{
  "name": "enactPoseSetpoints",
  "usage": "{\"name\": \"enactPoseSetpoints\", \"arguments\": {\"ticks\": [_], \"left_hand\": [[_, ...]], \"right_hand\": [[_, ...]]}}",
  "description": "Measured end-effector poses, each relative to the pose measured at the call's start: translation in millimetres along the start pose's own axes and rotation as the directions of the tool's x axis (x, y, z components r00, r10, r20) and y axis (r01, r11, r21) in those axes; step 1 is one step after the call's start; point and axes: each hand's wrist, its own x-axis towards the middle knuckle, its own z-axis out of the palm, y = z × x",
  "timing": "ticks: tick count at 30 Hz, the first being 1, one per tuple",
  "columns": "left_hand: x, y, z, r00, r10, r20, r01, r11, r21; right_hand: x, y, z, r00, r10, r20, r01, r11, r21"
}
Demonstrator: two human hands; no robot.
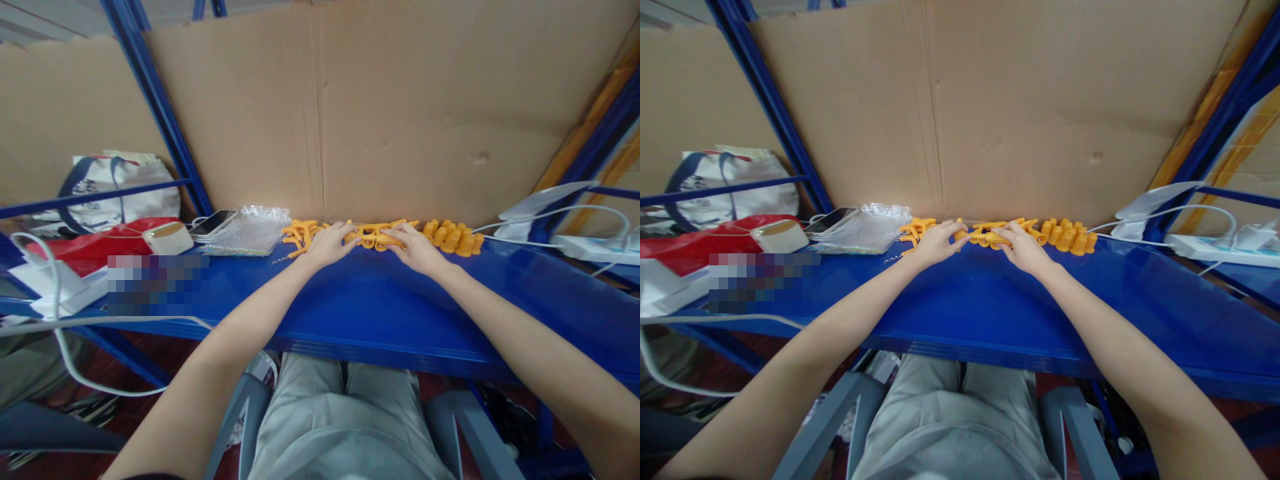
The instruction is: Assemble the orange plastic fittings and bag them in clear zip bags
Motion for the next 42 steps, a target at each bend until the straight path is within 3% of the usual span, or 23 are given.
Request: {"name": "enactPoseSetpoints", "arguments": {"ticks": [7,11,16,20,30,36,42], "left_hand": [[0,0,2.1,1.000,-0.002,-0.012,0.002,1.000,-0.015],[0,-3,2.2,1.000,-0.006,-0.026,0.006,1.000,-0.012],[1,-8,0.3,1.000,-0.019,-0.011,0.019,1.000,0.002],[0,-10,0.8,1.000,-0.007,0.013,0.007,1.000,0.026],[1,-8,3.5,1.000,-0.029,-0.003,0.029,1.000,0.010],[0,-4,1.3,0.997,-0.074,-0.020,0.074,0.997,-0.011],[-1,-5,2.3,0.997,-0.048,-0.064,0.046,0.998,-0.042]], "right_hand": [[1,0,3,0.999,0.031,-0.023,-0.031,0.999,0.022],[3,2,5,0.995,0.091,-0.033,-0.086,0.986,0.140],[2,12,6,0.964,0.247,0.102,-0.265,0.831,0.489],[1,13,2,0.930,0.326,0.169,-0.360,0.713,0.602],[3,-4,-3,0.867,0.434,0.244,-0.470,0.553,0.688],[2,-3,-8,0.888,0.372,0.270,-0.443,0.539,0.716],[3,-13,-15,0.857,0.412,0.309,-0.499,0.515,0.697]]}}
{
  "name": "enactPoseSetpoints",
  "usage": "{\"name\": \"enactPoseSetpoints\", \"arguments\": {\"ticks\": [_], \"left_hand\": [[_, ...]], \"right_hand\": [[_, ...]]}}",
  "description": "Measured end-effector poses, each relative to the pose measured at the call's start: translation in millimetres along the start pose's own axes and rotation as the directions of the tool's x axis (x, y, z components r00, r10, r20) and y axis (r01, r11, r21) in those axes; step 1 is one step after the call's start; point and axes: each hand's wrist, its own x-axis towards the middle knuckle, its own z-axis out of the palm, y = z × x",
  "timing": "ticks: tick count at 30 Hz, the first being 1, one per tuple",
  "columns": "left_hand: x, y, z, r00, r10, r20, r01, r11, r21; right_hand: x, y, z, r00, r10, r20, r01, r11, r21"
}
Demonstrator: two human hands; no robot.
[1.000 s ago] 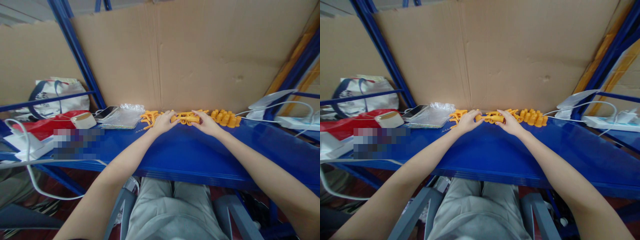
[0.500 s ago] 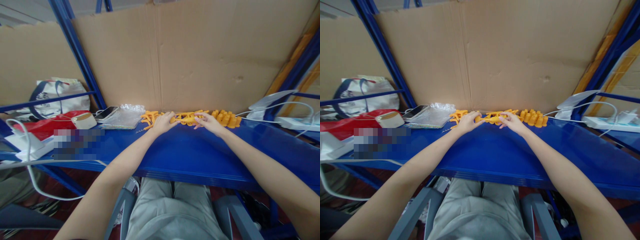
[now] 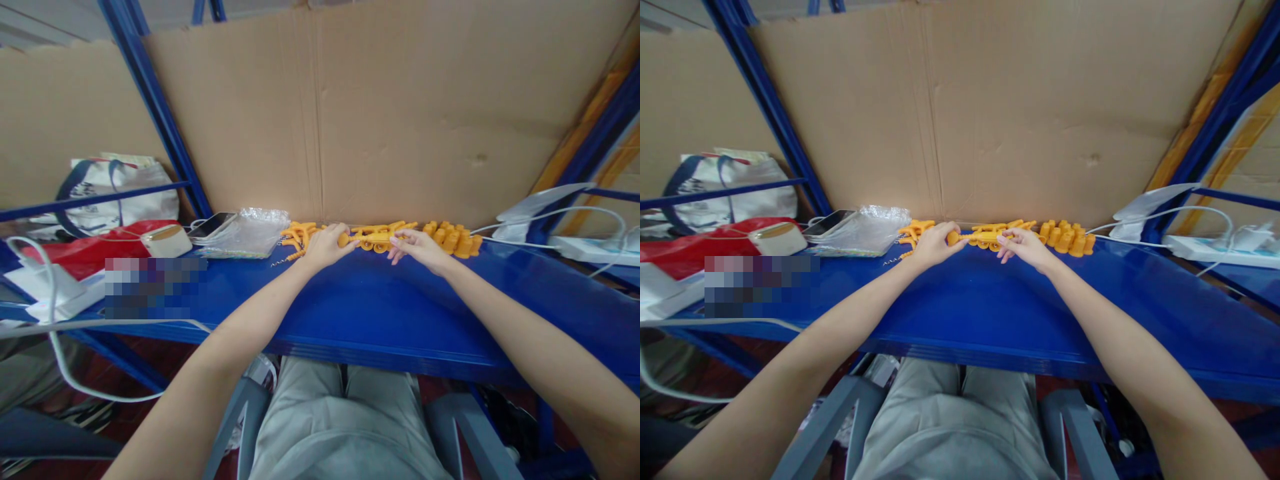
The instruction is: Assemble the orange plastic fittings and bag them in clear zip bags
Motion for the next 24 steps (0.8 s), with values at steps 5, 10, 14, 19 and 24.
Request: {"name": "enactPoseSetpoints", "arguments": {"ticks": [5,10,14,19,24], "left_hand": [[-1,1,-0.9,1.000,0.007,-0.005,-0.007,1.000,-0.004],[0,2,-2.4,1.000,0.001,0.010,-0.001,1.000,-0.012],[0,-2,-2.3,1.000,-0.021,0.010,0.021,1.000,-0.002],[0,-4,-1.2,1.000,-0.016,-0.003,0.016,1.000,0.014],[-1,-4,1.2,0.998,0.038,-0.045,-0.038,0.999,0.008]], "right_hand": [[-1,-4,8,0.998,0.051,-0.043,-0.049,0.998,0.044],[-1,-9,10,0.985,0.148,-0.086,-0.147,0.989,0.018],[-1,-9,2,0.993,0.111,-0.048,-0.113,0.993,-0.046],[1,-1,1,0.999,-0.019,-0.031,0.017,0.996,-0.086],[0,-4,6,0.999,-0.005,-0.040,0.002,0.997,-0.073]]}}
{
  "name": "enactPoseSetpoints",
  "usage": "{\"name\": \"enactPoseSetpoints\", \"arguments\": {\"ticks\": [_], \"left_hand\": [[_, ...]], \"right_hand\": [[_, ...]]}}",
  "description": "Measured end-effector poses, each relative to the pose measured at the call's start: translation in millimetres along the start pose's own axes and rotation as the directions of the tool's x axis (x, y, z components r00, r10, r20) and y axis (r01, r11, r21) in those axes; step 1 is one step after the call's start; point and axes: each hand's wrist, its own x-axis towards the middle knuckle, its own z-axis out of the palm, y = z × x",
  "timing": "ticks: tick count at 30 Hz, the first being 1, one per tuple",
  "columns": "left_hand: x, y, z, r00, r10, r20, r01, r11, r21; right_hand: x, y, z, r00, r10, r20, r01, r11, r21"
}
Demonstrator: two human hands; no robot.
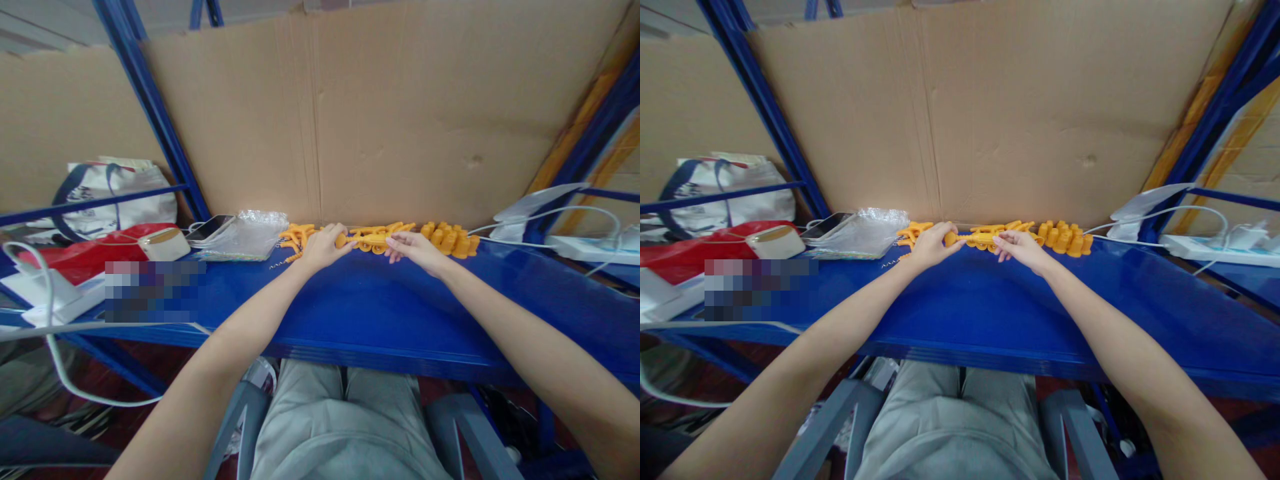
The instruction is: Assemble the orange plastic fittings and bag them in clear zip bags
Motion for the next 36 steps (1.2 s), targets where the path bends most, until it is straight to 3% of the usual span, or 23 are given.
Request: {"name": "enactPoseSetpoints", "arguments": {"ticks": [13,21,30,36], "left_hand": [[0,0,1.4,0.999,0.028,-0.045,-0.029,0.999,-0.018],[1,3,-1.8,1.000,0.024,-0.011,-0.024,1.000,0.014],[0,3,1.8,0.998,0.061,-0.022,-0.061,0.997,0.037],[1,2,0.2,1.000,0.027,-0.003,-0.027,0.999,0.026]], "right_hand": [[-5,-18,8,0.978,0.202,-0.045,-0.201,0.979,0.040],[-4,-10,-3,0.999,0.038,-0.027,-0.038,0.999,0.009],[-5,-16,6,0.985,0.169,-0.045,-0.168,0.986,0.019],[-3,-12,-3,0.996,0.094,-0.008,-0.094,0.995,0.026]]}}
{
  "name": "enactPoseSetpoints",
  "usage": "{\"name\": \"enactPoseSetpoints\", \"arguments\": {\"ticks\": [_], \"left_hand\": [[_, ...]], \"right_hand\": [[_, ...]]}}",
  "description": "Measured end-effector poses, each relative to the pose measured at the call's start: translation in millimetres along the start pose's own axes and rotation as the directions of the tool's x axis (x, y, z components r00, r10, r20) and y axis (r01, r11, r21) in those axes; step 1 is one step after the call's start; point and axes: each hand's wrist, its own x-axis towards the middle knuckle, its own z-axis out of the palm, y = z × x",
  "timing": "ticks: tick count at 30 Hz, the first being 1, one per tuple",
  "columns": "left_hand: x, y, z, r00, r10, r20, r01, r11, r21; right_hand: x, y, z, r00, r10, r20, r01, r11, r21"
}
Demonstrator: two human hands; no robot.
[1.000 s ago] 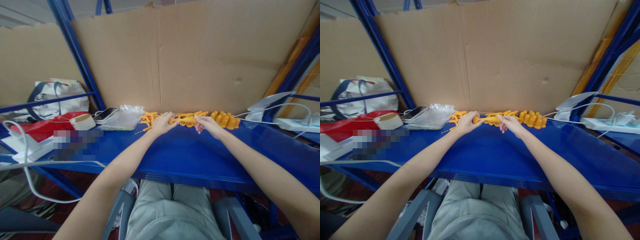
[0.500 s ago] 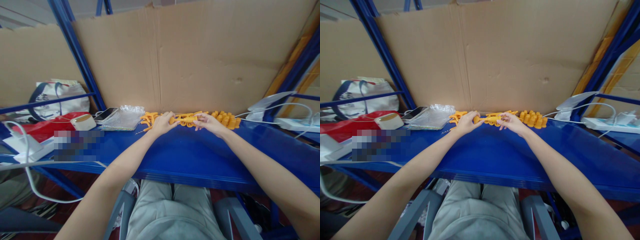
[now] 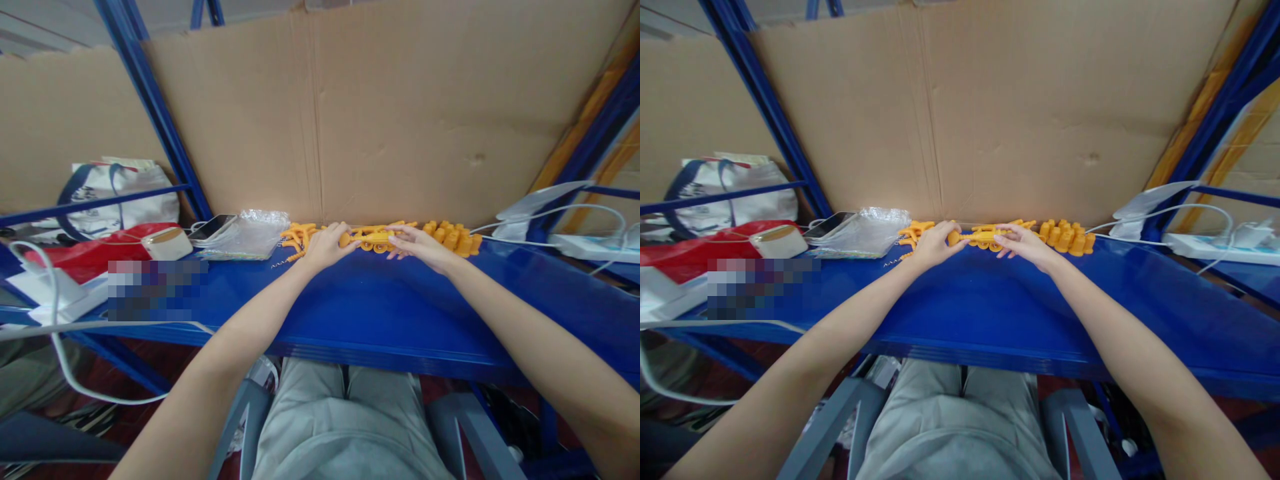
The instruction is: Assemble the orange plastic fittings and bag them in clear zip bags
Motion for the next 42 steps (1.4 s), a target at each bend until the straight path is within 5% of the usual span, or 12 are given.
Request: {"name": "enactPoseSetpoints", "arguments": {"ticks": [42], "left_hand": [[-1,-6,1.1,0.995,-0.004,0.095,0.008,0.999,-0.039]], "right_hand": [[7,16,3,0.995,-0.026,-0.097,0.032,0.998,0.061]]}}
